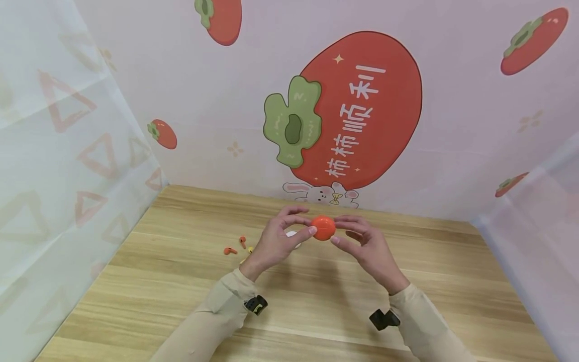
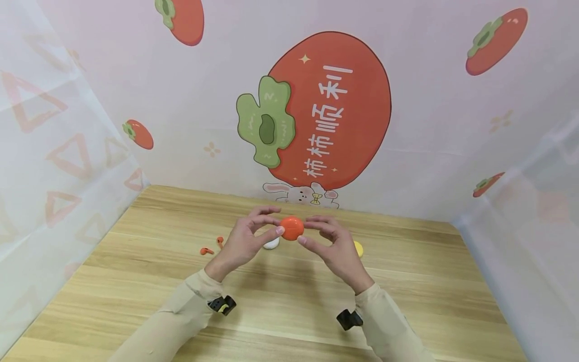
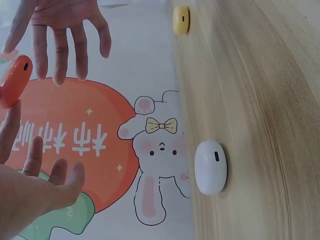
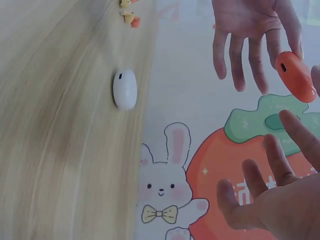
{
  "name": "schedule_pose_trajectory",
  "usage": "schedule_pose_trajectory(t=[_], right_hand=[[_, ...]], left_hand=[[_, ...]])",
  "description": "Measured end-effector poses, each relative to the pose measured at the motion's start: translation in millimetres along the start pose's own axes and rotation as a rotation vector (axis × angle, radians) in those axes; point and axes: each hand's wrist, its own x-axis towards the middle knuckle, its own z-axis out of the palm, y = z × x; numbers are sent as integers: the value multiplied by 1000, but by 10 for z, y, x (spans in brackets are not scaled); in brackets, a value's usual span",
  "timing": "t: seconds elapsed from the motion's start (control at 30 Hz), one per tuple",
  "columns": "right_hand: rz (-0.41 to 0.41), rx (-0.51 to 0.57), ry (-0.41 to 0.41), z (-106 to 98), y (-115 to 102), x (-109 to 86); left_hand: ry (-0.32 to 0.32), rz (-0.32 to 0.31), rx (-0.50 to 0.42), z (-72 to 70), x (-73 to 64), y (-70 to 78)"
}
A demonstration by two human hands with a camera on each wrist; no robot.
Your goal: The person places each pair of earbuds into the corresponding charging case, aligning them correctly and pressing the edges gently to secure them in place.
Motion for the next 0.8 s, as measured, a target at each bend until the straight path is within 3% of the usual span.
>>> schedule_pose_trajectory(t=[0.43,0.8], right_hand=[[50,80,-5,47,6,-7],[59,116,-7,60,0,-9]], left_hand=[[-8,67,-2,11,24,12],[-18,81,0,31,23,22]])
